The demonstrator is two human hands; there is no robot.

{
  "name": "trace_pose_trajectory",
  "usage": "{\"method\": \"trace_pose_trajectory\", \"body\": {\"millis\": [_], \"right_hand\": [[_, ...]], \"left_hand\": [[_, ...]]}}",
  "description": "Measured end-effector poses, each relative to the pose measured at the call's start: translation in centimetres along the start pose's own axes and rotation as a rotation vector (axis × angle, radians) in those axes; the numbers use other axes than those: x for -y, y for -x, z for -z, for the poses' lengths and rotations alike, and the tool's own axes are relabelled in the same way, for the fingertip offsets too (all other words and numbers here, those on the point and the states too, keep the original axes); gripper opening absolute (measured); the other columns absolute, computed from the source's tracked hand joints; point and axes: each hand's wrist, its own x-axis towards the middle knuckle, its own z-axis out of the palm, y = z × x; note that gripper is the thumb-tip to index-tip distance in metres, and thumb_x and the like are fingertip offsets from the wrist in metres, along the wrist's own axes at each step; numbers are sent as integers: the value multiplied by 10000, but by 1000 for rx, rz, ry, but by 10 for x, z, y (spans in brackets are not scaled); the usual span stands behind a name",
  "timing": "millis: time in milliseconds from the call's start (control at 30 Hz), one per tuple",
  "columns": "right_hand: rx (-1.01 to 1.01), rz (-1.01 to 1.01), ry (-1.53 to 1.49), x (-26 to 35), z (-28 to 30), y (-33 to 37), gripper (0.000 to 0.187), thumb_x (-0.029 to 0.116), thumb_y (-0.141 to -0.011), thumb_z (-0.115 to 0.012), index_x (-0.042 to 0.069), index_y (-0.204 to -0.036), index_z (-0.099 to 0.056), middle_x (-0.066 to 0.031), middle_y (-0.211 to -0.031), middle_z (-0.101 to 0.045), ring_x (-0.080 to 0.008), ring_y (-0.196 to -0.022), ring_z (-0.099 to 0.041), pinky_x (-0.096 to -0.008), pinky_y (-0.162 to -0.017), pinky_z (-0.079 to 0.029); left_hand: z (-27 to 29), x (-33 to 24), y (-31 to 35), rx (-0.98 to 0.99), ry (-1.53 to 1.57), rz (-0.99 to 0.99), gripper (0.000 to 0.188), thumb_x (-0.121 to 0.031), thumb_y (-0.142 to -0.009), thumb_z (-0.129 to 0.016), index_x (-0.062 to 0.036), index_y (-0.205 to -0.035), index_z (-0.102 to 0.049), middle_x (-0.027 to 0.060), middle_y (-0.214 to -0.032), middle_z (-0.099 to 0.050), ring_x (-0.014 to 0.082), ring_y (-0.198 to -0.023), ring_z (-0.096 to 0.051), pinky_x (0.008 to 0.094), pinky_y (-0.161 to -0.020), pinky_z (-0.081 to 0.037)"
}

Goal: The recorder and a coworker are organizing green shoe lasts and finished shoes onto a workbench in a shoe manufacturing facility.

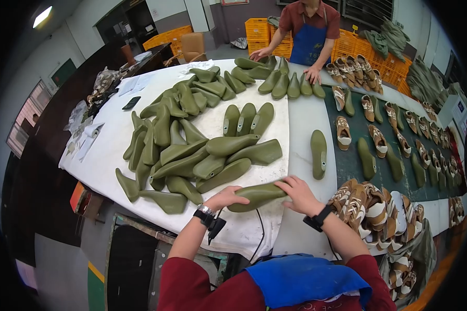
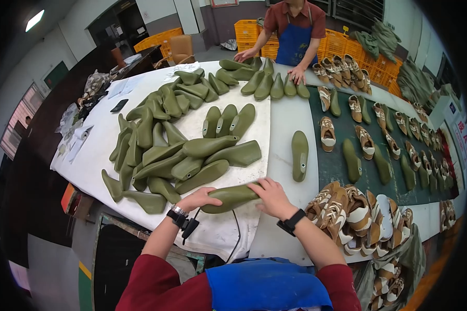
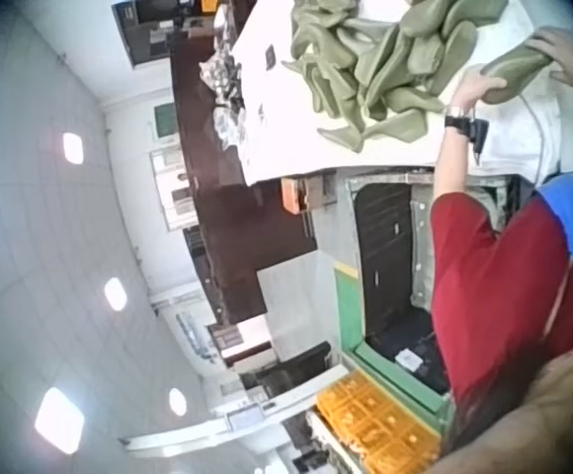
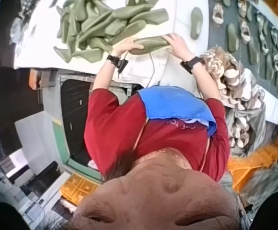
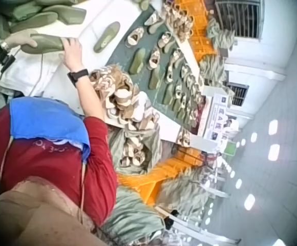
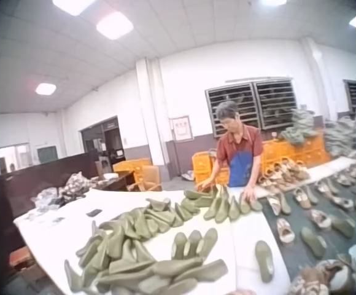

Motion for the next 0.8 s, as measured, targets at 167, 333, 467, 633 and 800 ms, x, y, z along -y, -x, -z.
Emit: {"method": "trace_pose_trajectory", "body": {"millis": [167,333,467,633,800], "right_hand": [[140,-324,36,8,-28,64,329,277,-709,-653,57,-916,-522,-132,-892,-580,-291,-818,-576,-377,-682,-470],[158,-506,102,37,-53,87,389,383,-780,-568,-5,-787,-541,-162,-695,-600,-312,-629,-599,-393,-567,-480],[138,-664,58,31,-53,93,389,389,-769,-579,1,-748,-554,-174,-646,-600,-325,-596,-599,-403,-546,-479],[3,-761,61,17,-44,102,399,391,-767,-583,-4,-726,-556,-182,-602,-587,-342,-569,-594,-421,-531,-480],[-6,-834,44,-3,-42,102,429,397,-785,-561,-19,-874,-506,-178,-587,-580,-343,-551,-589,-424,-513,-475]], "left_hand": [[2,-15,-36,-77,-91,55,322,-266,-740,-661,-35,-960,-617,76,-776,-628,139,-689,-570,265,-631,-461],[57,-37,-65,-1026,-1061,-365,440,-167,-627,-660,-59,-1034,-532,138,-1043,-538,313,-1004,-480,414,-793,-429],[124,-14,-85,-828,-705,90,631,-255,-639,-710,-12,-1161,-450,177,-1111,-523,295,-990,-538,459,-804,-451],[133,-16,-91,-743,223,187,512,-198,-687,-707,-23,-1118,-493,104,-998,-582,231,-834,-582,366,-692,-469],[122,-42,-77,-747,127,-1,379,-143,-703,-692,-56,-1048,-561,53,-918,-609,149,-815,-571,305,-640,-443]]}}
